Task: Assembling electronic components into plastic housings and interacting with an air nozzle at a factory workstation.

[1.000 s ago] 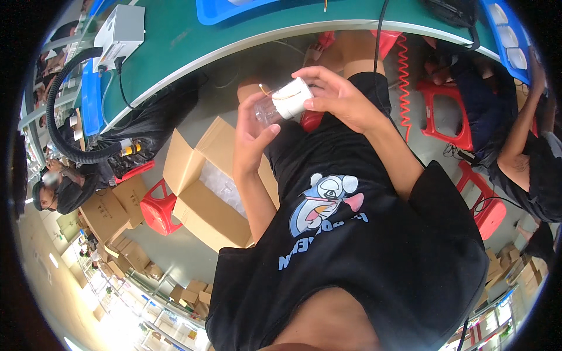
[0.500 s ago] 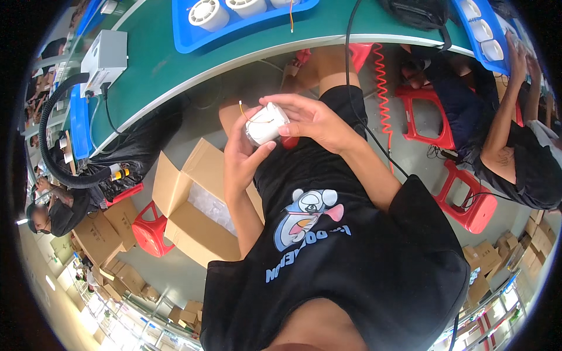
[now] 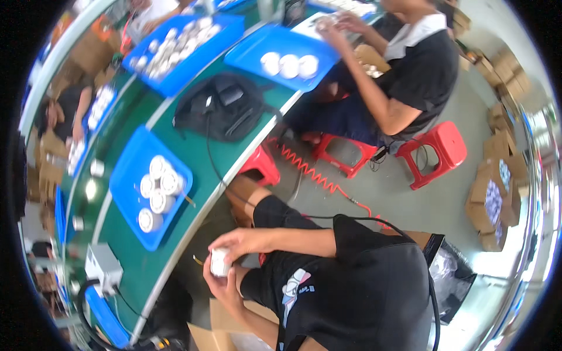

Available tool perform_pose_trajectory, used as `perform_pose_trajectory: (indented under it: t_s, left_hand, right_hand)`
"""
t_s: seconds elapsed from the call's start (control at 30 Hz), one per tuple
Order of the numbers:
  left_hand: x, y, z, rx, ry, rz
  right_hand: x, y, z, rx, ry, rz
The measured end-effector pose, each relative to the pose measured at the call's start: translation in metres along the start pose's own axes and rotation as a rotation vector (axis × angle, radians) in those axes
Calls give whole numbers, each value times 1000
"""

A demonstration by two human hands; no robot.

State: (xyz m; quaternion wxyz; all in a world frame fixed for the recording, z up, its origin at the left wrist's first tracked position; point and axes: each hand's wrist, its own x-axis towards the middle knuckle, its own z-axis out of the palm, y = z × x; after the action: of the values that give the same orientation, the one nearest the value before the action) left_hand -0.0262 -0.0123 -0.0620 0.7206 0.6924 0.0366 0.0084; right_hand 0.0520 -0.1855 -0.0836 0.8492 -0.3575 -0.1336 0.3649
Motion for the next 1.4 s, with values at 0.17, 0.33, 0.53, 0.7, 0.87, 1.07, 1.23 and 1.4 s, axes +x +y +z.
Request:
perform_pose_trajectory:
  t_s: [0.17,0.33,0.53,0.7,0.87,1.07,1.23,1.4]
  left_hand:
    - [21,13,8,16,-85,124]
    - [39,21,38,60,20,248]
    - [55,42,76,396,246,440]
    - [60,39,82,409,325,654]
    - [44,30,72,466,377,635]
    - [38,23,67,438,446,639]
    - [44,29,52,423,368,496]
    - [34,42,47,221,367,458]
  right_hand:
    - [-8,-28,12,-126,68,-71]
    - [-7,-42,19,-159,176,-280]
    - [-6,-70,39,-944,417,-516]
    - [-8,-79,47,-1233,463,-444]
    - [1,-65,56,-1181,460,-447]
    - [6,-54,63,-1224,465,-494]
    - [21,-54,51,-1228,380,-470]
    - [9,-60,52,-589,121,-436]
